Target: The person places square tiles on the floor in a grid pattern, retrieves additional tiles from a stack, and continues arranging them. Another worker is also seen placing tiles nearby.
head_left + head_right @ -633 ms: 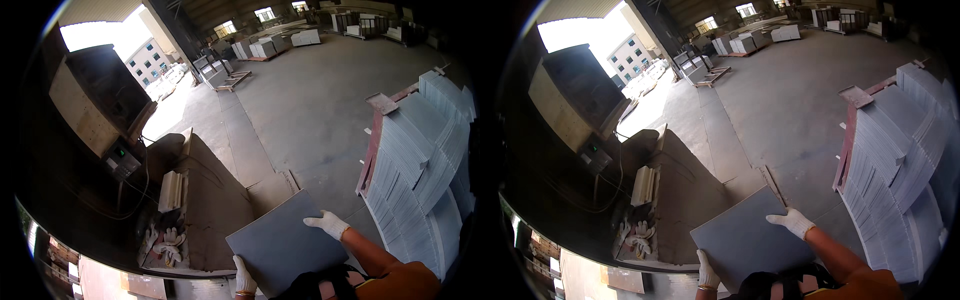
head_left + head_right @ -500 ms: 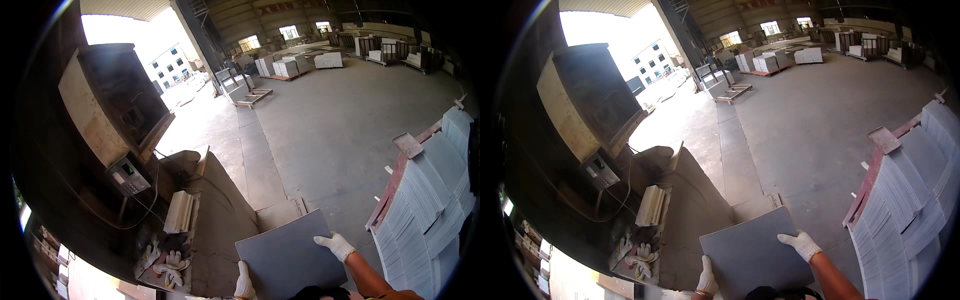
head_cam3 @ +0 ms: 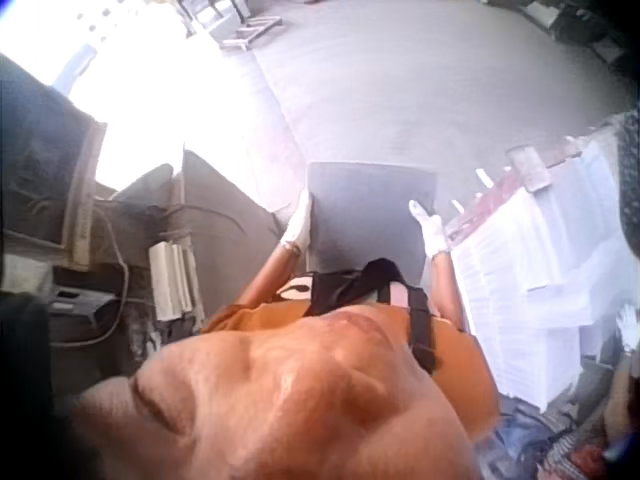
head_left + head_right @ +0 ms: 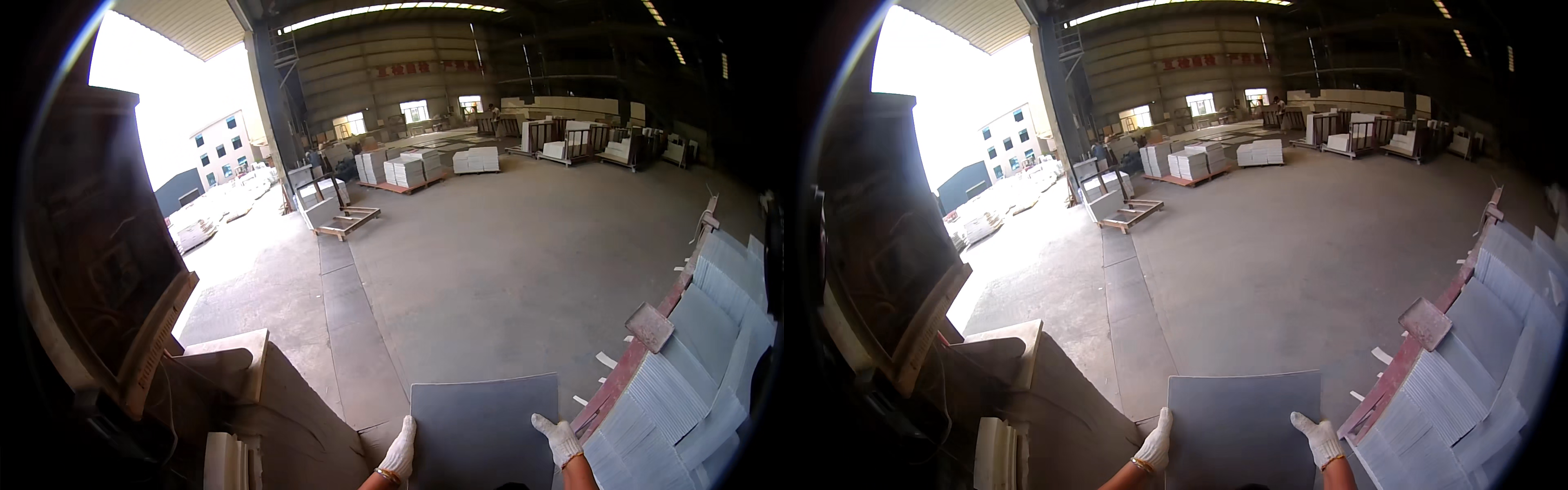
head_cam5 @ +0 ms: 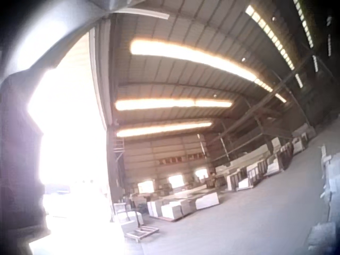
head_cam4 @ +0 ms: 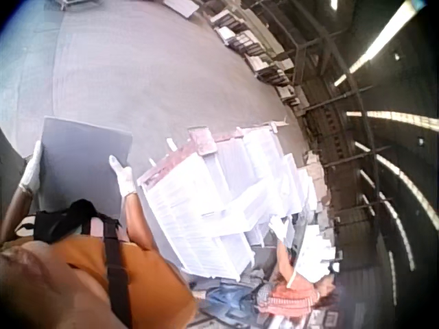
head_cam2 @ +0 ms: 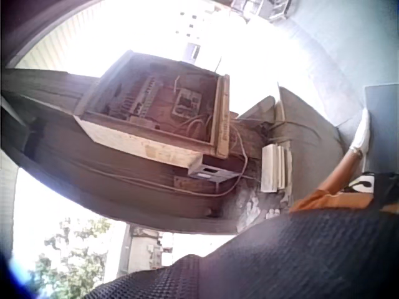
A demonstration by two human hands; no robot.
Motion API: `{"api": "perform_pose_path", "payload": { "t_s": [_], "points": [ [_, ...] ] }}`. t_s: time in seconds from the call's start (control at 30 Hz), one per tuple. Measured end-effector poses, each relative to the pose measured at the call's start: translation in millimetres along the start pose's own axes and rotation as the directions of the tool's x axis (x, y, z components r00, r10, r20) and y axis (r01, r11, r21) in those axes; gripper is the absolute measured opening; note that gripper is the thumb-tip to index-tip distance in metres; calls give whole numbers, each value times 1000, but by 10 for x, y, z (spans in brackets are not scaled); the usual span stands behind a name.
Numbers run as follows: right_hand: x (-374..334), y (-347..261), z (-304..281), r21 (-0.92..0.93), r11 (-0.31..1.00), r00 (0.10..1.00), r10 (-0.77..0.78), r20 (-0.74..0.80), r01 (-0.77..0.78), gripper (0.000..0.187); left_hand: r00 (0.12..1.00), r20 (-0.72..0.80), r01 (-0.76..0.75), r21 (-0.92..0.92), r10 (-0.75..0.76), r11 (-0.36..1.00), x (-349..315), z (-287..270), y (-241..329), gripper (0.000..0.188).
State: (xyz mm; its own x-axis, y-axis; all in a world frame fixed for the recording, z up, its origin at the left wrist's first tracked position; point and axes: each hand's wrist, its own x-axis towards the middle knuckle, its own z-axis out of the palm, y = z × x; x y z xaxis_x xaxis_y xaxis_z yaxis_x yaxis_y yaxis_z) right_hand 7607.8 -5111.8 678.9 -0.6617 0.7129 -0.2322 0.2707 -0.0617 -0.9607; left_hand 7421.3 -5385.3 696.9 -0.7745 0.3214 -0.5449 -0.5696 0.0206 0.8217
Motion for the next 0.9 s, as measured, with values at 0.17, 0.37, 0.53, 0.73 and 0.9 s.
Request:
{"api": "perform_pose_path", "payload": {
  "t_s": [0.17,0.37,0.53,0.73,0.9],
  "points": [
    [640,-386,-75,36,999,999,41,-36,-39,80,983,117,-154,103,142,983,1065,484,78,62],
    [2286,-570,28,-103,975,974,207,94,-197,101,970,147,-207,103,191,973,2274,784,470,87],
    [3384,-947,295,-136,981,983,154,103,-139,108,977,214,-34,42,25,999,2471,1435,1586,92],
    [4761,-1155,787,42,986,987,161,5,-161,95,953,293,-132,175,77,976,4173,1774,2321,89],
    [5568,-1516,908,228,964,986,154,-58,-137,88,901,417,28,216,-118,976,5285,2340,3206,85]
  ]
}}
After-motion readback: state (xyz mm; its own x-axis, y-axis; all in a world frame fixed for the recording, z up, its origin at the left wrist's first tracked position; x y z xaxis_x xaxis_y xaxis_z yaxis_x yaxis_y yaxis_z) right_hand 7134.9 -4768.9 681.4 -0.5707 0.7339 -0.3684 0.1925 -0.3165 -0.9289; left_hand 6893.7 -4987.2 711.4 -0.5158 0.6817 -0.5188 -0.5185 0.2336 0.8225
